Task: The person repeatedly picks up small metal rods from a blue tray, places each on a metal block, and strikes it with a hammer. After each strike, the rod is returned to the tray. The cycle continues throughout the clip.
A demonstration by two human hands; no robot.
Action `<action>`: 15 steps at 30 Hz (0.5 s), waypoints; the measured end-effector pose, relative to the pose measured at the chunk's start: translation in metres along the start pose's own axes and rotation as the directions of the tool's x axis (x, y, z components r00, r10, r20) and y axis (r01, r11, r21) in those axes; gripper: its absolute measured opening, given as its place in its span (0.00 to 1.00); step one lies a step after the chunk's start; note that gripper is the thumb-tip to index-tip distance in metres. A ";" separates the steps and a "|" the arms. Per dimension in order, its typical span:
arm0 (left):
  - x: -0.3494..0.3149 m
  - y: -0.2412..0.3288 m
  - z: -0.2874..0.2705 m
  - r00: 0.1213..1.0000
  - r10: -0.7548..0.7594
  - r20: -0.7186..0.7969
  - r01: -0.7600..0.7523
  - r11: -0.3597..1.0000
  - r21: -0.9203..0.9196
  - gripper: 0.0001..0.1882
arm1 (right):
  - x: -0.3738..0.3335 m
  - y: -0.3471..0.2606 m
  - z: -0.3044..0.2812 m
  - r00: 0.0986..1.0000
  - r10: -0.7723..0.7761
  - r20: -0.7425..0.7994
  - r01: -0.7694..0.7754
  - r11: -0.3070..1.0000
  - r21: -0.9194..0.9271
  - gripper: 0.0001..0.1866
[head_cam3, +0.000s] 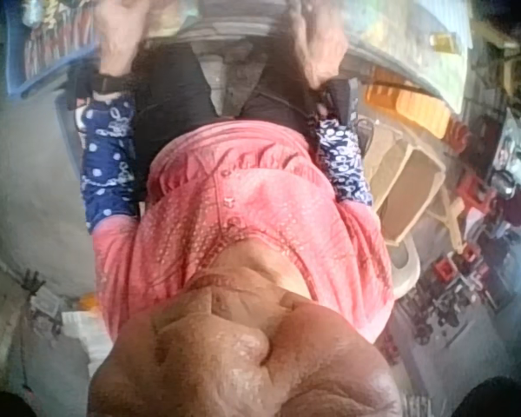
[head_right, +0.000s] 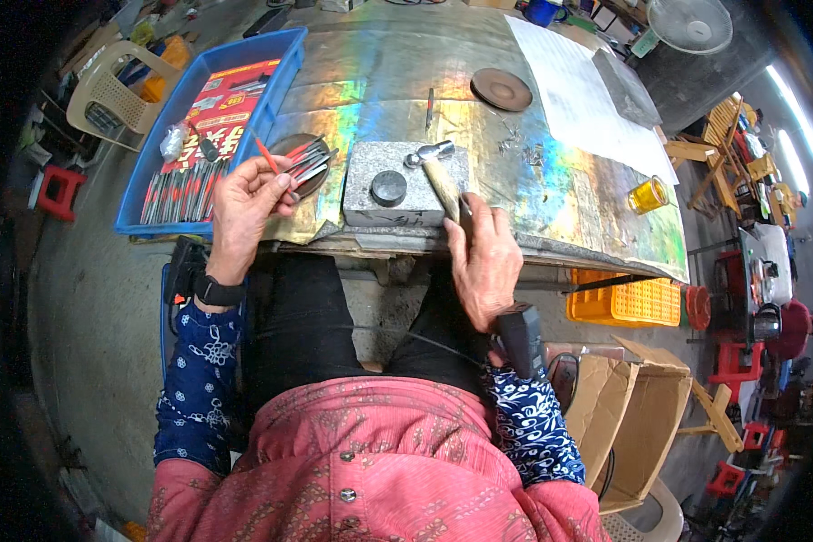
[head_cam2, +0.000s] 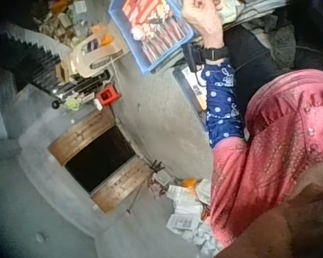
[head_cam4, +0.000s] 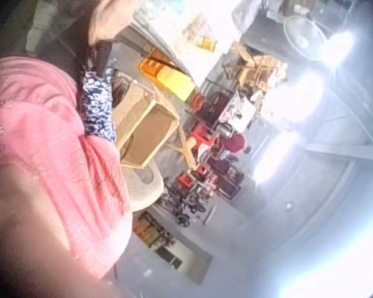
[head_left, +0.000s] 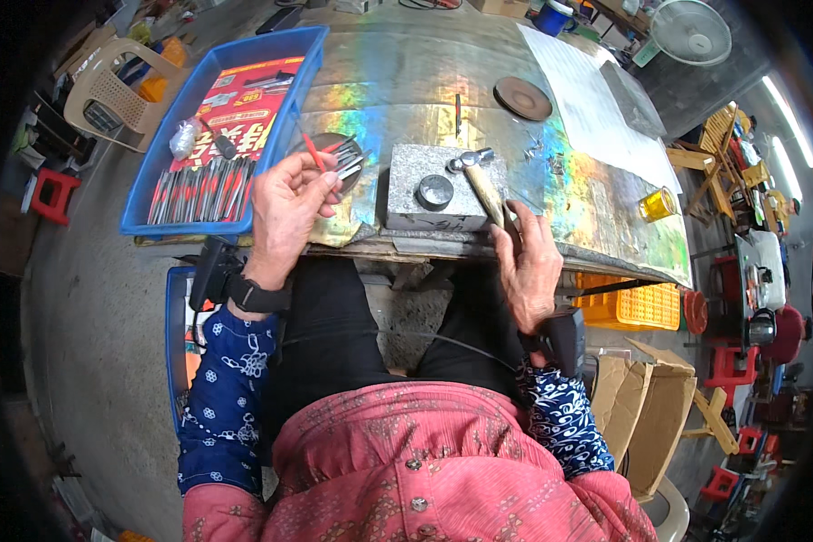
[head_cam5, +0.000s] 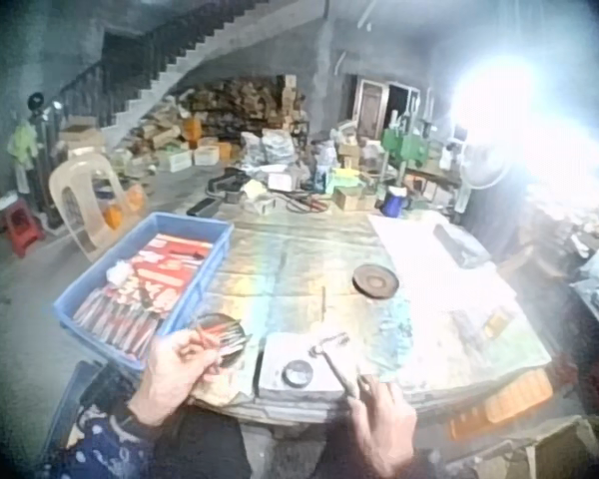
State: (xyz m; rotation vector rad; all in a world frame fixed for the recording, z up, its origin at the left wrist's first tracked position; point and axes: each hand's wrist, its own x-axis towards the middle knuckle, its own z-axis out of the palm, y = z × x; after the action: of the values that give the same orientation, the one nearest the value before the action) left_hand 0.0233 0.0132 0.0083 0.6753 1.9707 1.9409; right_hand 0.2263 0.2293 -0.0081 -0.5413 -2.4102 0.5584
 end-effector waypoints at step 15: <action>0.011 -0.030 -0.009 0.884 0.343 0.318 -0.350 0.032 0.936 0.04 | 0.011 0.058 0.007 0.881 0.443 0.169 -0.422 0.572 0.703 0.20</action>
State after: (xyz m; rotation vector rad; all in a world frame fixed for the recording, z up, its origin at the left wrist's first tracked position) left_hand 0.0051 0.0117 -0.0194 1.5695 3.1865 0.2630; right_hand 0.2278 0.2808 -0.0375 -0.7595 -1.7688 1.6246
